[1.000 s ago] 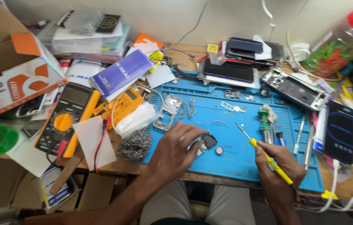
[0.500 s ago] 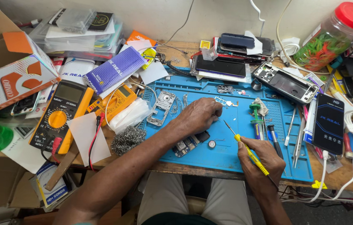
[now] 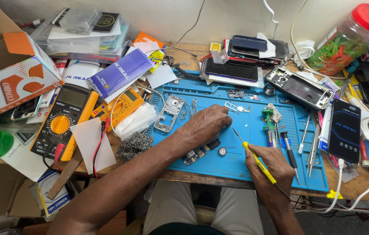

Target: The person uses a yellow screwdriver to unscrew and remove a small black component from a mobile phone motherboard. They then use the screwdriver to scrape or clean a specific area on the circuit board. The work is performed on a cluttered blue workbench with various tools and phone parts visible.

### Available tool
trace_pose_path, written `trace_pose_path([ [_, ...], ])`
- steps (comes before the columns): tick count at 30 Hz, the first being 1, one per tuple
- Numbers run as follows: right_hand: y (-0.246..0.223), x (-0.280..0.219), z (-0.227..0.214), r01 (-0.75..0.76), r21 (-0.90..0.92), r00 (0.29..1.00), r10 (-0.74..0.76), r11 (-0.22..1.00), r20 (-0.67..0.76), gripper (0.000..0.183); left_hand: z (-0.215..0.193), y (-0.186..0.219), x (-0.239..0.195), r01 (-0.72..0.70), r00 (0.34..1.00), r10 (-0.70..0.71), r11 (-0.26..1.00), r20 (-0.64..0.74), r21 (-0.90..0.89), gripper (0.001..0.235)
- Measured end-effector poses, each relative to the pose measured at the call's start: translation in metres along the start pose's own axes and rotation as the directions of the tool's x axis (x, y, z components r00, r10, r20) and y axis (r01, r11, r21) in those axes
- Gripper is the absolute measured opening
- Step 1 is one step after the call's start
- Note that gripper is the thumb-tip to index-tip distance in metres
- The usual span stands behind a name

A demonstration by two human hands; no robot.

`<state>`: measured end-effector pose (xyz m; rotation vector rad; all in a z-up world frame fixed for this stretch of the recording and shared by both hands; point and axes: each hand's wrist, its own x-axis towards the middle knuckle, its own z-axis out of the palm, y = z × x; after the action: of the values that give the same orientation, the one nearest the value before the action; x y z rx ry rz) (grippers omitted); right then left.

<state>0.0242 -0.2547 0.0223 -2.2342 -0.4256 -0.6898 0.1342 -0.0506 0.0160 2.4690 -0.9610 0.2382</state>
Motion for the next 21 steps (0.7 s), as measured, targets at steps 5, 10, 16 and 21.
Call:
trace_pose_path([
  [5,0.0028,-0.0016,0.0019,0.013,-0.005,1.000,-0.013,1.000,-0.002,0.023,0.0013,-0.0009,0.0011,0.004,1.000,-0.004,1.000,0.002,0.006,0.011],
  [10,0.0053,-0.0021,0.0026,0.009,-0.013,1.000,-0.009,1.000,0.009,0.023,0.0028,-0.0009,0.0013,0.004,1.000,-0.004,1.000,0.001,0.003,0.013],
  [16,0.0038,-0.0030,0.0028,0.001,-0.016,1.000,-0.001,1.000,0.005,0.023,0.0024,-0.0009,0.0012,0.012,1.000,-0.013,1.000,0.018,0.015,0.012],
  [21,0.0033,-0.0023,0.0019,0.000,-0.009,1.000,0.000,1.000,0.007,0.024,0.0025,-0.0021,0.0012,0.008,1.000,-0.008,1.000,0.020,0.016,0.014],
])
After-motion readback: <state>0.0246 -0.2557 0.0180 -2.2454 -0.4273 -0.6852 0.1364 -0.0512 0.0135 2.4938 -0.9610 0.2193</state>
